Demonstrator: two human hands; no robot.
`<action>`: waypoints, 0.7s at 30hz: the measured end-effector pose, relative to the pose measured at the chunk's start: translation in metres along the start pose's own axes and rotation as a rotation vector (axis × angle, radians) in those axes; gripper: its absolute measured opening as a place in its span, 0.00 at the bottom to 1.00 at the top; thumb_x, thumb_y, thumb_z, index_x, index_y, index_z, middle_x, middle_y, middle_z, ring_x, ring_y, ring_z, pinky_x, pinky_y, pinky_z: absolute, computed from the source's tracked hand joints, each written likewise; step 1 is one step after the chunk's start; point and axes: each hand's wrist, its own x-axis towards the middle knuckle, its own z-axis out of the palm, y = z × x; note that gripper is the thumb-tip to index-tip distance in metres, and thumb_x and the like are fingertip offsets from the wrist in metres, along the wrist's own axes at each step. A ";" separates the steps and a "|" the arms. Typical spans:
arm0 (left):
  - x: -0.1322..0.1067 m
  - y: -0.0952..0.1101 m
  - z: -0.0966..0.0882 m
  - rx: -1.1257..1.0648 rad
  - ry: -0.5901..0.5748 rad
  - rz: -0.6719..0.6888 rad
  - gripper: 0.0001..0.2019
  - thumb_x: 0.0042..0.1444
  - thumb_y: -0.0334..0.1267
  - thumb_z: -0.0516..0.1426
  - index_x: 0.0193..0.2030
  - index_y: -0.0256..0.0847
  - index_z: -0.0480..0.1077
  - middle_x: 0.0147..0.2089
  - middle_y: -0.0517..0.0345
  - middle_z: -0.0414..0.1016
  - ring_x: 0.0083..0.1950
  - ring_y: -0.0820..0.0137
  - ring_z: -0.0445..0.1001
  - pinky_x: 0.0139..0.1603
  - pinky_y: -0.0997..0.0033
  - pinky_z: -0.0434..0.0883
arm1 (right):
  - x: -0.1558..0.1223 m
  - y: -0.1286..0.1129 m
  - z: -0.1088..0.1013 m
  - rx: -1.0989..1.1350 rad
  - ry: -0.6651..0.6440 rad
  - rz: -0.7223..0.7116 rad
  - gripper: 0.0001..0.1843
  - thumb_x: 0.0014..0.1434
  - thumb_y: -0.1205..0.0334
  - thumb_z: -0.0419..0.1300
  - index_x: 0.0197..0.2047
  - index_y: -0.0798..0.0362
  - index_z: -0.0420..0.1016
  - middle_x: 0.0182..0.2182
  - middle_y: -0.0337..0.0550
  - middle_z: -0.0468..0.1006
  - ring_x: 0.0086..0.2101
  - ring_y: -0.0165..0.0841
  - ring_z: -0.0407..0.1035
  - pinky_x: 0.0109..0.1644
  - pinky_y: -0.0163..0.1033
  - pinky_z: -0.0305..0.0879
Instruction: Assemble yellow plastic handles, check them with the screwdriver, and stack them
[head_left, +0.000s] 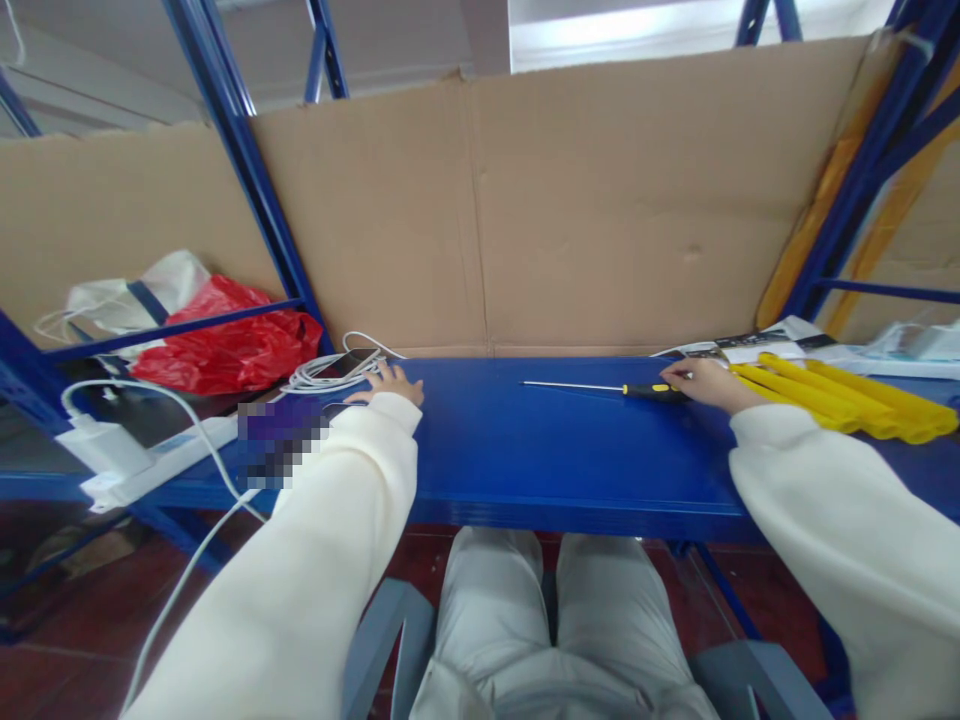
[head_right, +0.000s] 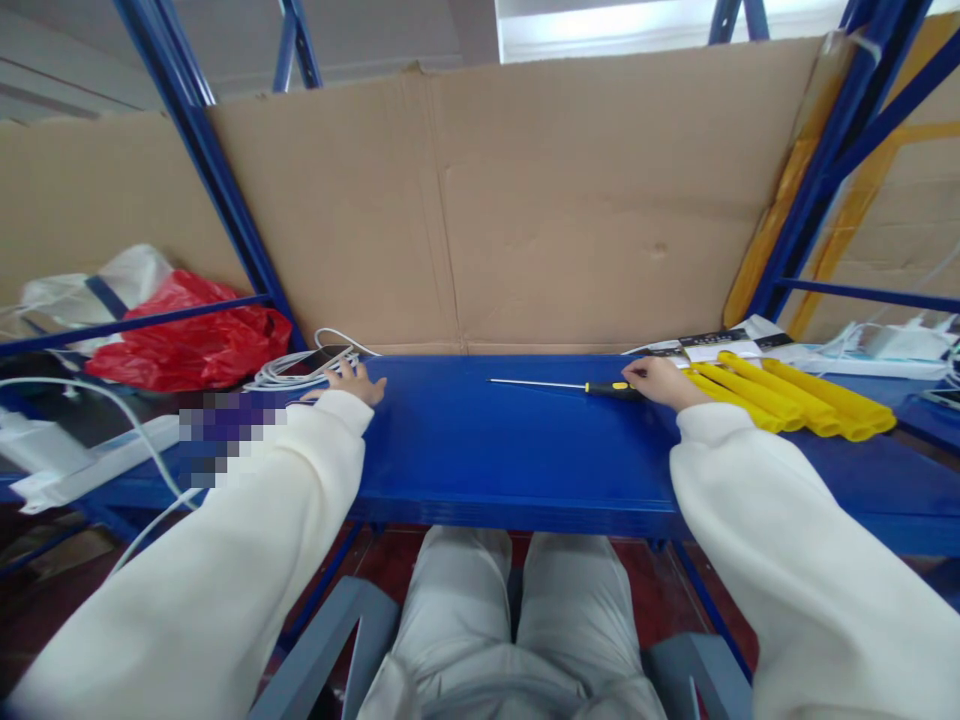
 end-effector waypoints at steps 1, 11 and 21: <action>0.001 -0.005 0.002 -0.009 -0.001 -0.009 0.33 0.65 0.47 0.46 0.75 0.40 0.53 0.79 0.42 0.40 0.78 0.39 0.36 0.62 0.22 0.57 | 0.000 0.000 0.000 0.002 0.002 -0.002 0.14 0.56 0.61 0.55 0.34 0.49 0.84 0.37 0.44 0.85 0.42 0.43 0.78 0.52 0.44 0.73; 0.010 -0.019 0.009 -0.108 -0.026 -0.039 0.36 0.63 0.54 0.47 0.76 0.43 0.54 0.79 0.43 0.41 0.77 0.35 0.37 0.63 0.19 0.53 | -0.002 -0.004 0.000 0.029 0.014 0.006 0.14 0.58 0.58 0.55 0.33 0.48 0.83 0.37 0.44 0.85 0.41 0.43 0.78 0.50 0.44 0.74; -0.016 0.050 -0.003 -0.098 0.019 0.266 0.33 0.65 0.50 0.49 0.75 0.48 0.53 0.80 0.50 0.37 0.79 0.47 0.38 0.69 0.27 0.49 | -0.004 -0.010 0.000 0.064 -0.153 -0.042 0.14 0.54 0.51 0.63 0.38 0.48 0.84 0.40 0.43 0.85 0.41 0.43 0.79 0.48 0.43 0.74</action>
